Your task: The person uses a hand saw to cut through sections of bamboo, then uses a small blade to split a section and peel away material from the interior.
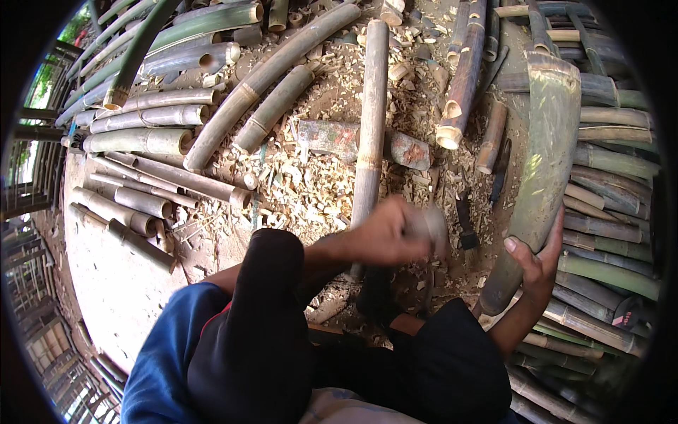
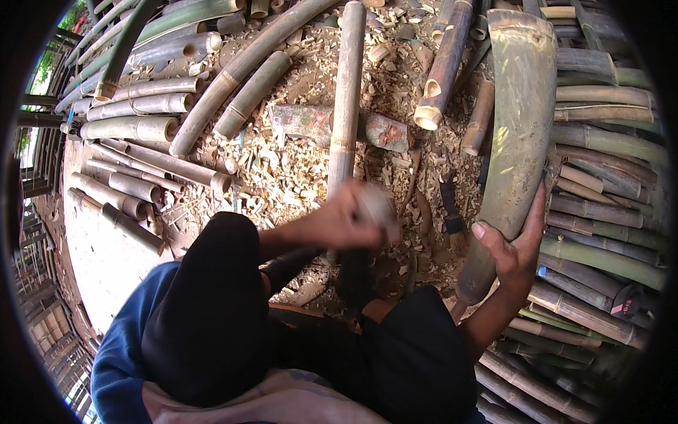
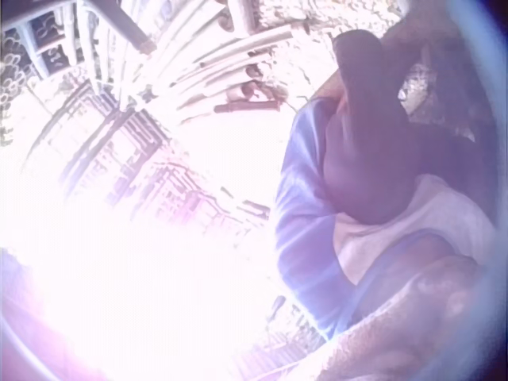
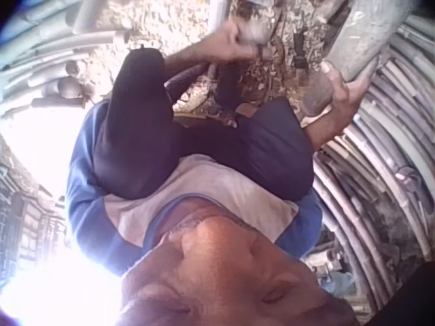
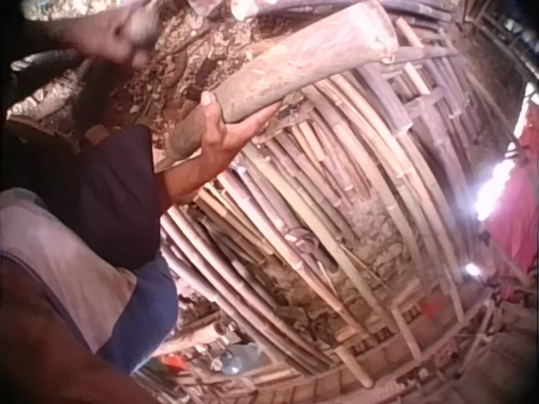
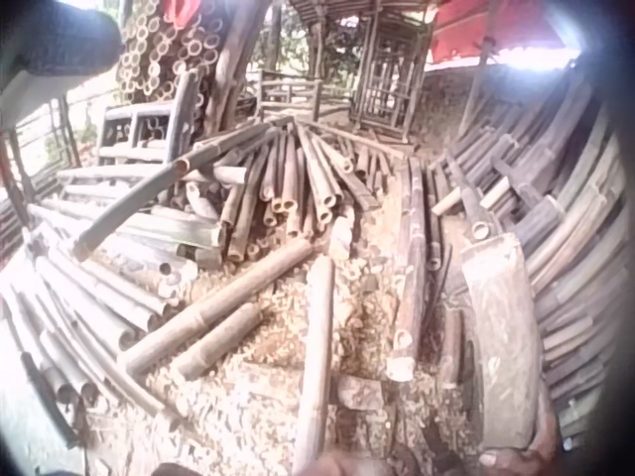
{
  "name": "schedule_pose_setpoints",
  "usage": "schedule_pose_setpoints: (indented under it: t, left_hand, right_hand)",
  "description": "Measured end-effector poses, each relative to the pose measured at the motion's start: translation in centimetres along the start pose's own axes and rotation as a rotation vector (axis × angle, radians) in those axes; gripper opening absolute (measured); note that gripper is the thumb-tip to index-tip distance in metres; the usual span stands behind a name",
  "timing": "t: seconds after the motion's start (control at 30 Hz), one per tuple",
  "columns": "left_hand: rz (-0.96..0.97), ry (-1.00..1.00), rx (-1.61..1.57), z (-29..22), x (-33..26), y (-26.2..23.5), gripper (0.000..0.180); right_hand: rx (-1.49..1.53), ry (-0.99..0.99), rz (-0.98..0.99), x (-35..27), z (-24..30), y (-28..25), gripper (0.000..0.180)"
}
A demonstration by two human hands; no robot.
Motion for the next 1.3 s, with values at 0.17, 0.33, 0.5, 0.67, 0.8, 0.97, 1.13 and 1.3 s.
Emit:
schedule_pose_setpoints:
  t: [0.17,0.33,0.5,0.67,0.8,0.97,1.13,1.3]
  left_hand:
    - [-0.537,0.13,-0.268,-2.0,0.9,-11.9,0.037]
    - [-0.598,-0.02,-0.274,1.3,0.5,-9.7,0.031]
    - [-0.395,-0.075,-0.25,1.8,1.5,-6.7,0.03]
    - [-0.358,-0.104,-0.195,2.6,1.3,-6.3,0.031]
    - [-0.407,-0.053,-0.174,2.2,1.4,-6.2,0.031]
    - [-0.416,-0.077,-0.148,2.2,1.3,-6.3,0.033]
    - [-0.416,-0.147,-0.1,3.0,1.1,-6.5,0.033]
    - [-0.477,-0.051,-0.148,3.1,1.4,-6.4,0.029]
  right_hand:
    - [0.015,-0.017,0.02,0.4,-0.9,0.7,0.097]
    - [0.025,0.02,0.018,0.6,-0.8,2.5,0.096]
    - [0.052,0.036,0.089,0.8,-0.8,3.7,0.097]
    - [0.058,0.023,0.102,0.8,-0.9,4.6,0.098]
    - [0.067,0.053,0.107,0.8,-1.0,4.7,0.097]
    - [0.059,0.054,0.121,0.9,-0.8,4.8,0.095]
    - [0.069,0.031,0.099,1.0,-0.8,4.8,0.095]
    - [0.074,0.02,0.11,1.1,-0.2,4.9,0.095]
Point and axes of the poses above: each hand's wrist, its own x-axis towards the middle knuckle, its own y-axis out of the palm, z = x × y, the point moved 5 cm from there along x, towards the middle knuckle, and after that the axes turned 7 degrees about z, right-handed, at the moved point
